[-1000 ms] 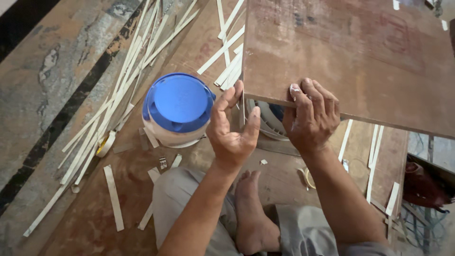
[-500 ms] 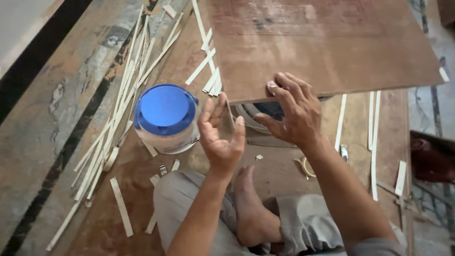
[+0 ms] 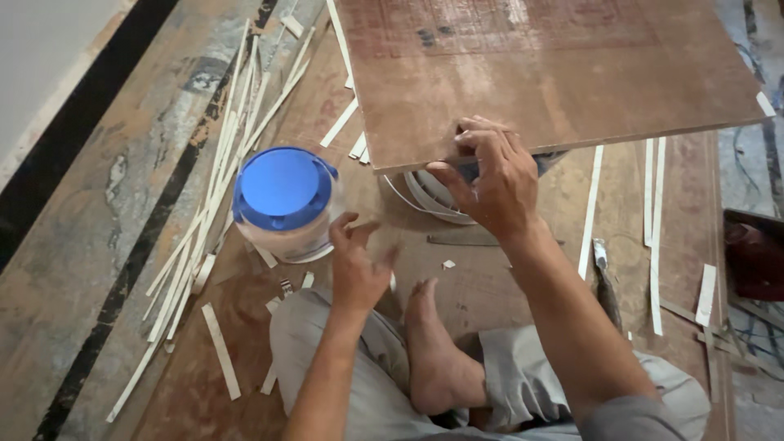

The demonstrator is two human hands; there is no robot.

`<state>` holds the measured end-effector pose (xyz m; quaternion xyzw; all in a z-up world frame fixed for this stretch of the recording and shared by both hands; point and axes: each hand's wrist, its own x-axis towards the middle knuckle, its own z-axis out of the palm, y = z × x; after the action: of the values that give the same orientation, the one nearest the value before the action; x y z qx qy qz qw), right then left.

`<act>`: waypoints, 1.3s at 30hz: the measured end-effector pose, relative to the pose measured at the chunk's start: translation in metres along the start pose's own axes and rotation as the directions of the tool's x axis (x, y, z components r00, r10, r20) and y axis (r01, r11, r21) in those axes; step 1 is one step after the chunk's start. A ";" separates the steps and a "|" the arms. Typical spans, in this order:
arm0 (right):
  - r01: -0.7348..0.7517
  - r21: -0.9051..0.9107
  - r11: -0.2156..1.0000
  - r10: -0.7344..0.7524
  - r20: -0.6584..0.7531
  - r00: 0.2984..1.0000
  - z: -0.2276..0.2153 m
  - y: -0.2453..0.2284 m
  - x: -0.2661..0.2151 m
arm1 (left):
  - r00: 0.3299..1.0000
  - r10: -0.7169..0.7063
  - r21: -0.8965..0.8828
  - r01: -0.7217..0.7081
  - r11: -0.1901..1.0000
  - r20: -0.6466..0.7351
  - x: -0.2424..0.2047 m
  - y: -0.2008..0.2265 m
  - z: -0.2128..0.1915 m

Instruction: The person applies adhesive and thin wooden strips to the edges of a plywood board and trims the excess material with a hand tool while sitting on the floor.

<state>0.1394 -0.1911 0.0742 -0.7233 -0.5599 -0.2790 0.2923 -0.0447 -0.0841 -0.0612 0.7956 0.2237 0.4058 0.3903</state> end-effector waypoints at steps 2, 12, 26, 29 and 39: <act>0.014 -0.006 1.000 -0.014 -0.043 0.999 -0.001 0.000 -0.012 | 1.000 0.008 0.016 -0.008 1.000 0.013 0.006 0.011 -0.003; -0.167 -0.163 0.972 0.169 -0.004 0.986 -0.030 0.000 -0.202 | 0.990 0.112 -0.001 -0.112 0.994 -0.080 0.047 0.067 -0.002; -0.500 -0.565 0.656 0.732 0.313 0.605 0.011 0.117 -0.389 | 0.926 0.258 0.015 -0.265 0.964 -0.275 0.066 0.035 0.010; -0.528 -0.624 0.575 0.798 0.287 0.530 0.034 0.144 -0.381 | 0.923 0.282 0.087 -0.268 0.959 -0.261 0.061 0.037 0.014; -0.837 0.157 0.525 0.802 0.239 0.548 -0.018 0.065 -0.307 | 0.951 0.145 -0.070 -0.170 0.983 -0.275 0.034 0.083 0.021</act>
<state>0.1344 -0.4160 -0.1448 -0.8751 -0.2026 0.0152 0.4392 -0.0049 -0.1193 0.0136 0.7294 0.1913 0.5498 0.3594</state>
